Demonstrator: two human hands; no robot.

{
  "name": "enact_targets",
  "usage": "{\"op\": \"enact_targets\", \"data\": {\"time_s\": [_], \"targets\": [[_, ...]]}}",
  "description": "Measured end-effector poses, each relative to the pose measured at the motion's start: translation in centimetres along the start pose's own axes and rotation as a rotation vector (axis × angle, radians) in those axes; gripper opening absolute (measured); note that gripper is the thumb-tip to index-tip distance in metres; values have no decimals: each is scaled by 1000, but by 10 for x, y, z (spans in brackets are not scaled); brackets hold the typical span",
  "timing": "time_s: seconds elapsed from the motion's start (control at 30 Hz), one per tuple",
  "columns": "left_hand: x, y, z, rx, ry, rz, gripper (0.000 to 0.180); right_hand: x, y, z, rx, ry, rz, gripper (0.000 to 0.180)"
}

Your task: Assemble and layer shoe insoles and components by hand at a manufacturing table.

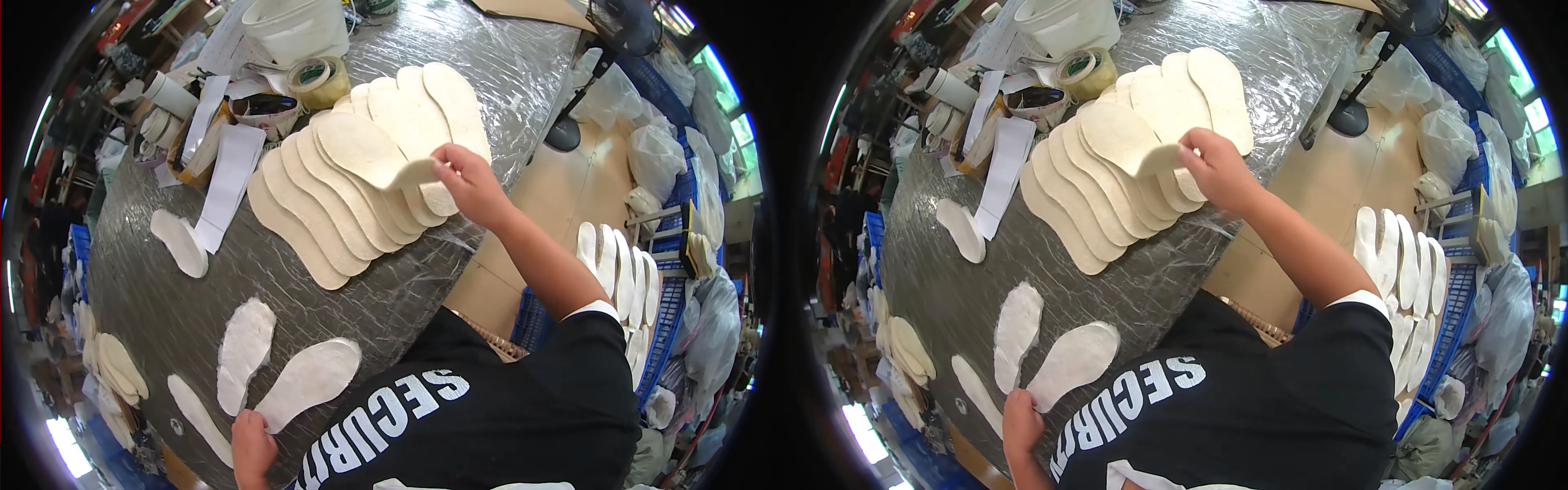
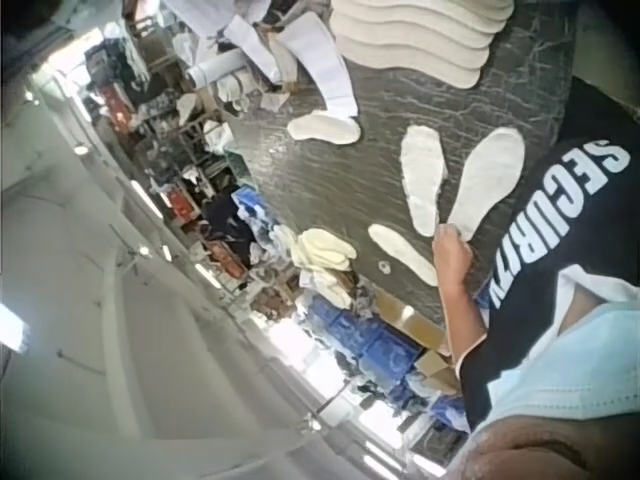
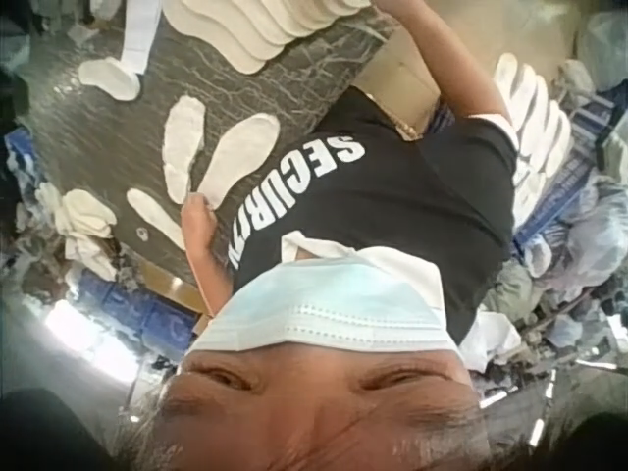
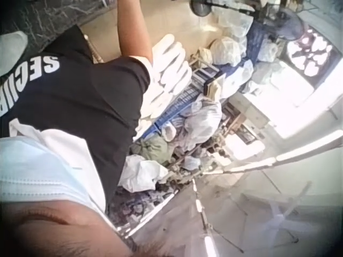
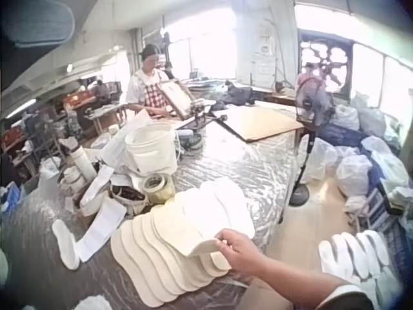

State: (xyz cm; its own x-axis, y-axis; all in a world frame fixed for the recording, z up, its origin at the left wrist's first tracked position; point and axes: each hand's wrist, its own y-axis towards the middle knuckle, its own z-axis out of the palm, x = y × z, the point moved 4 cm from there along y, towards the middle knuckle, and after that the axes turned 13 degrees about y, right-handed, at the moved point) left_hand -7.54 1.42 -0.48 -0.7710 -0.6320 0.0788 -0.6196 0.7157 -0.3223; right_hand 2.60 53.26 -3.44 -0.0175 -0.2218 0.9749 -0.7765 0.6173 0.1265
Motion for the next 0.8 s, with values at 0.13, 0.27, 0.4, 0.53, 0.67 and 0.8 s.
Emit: {"op": "enact_targets", "data": {"time_s": [0.13, 0.27, 0.4, 0.53, 0.67, 0.8], "targets": [[-3, 5, -18, 2, 9, -91, 17, 26, 21, -11, -205, 56, -281, 14], [-4, 10, -29, 31, -207, -234, 23, 68, 33, -12, -377, 63, -792, 5], [-30, 51, -24, -169, -1236, -43, 41, 128, -19, 51, -132, -39, -1156, 17], [-80, 129, -59, -147, -2153, 296, 115, 137, -87, 139, 314, 51, -1210, 26], [-76, 135, -99, -194, -2656, 629, 107, 114, -131, 182, 502, 156, -1216, 26], [-34, 92, -97, -699, -1891, 179, 109, 62, -125, 170, 396, 147, -800, 59]]}}
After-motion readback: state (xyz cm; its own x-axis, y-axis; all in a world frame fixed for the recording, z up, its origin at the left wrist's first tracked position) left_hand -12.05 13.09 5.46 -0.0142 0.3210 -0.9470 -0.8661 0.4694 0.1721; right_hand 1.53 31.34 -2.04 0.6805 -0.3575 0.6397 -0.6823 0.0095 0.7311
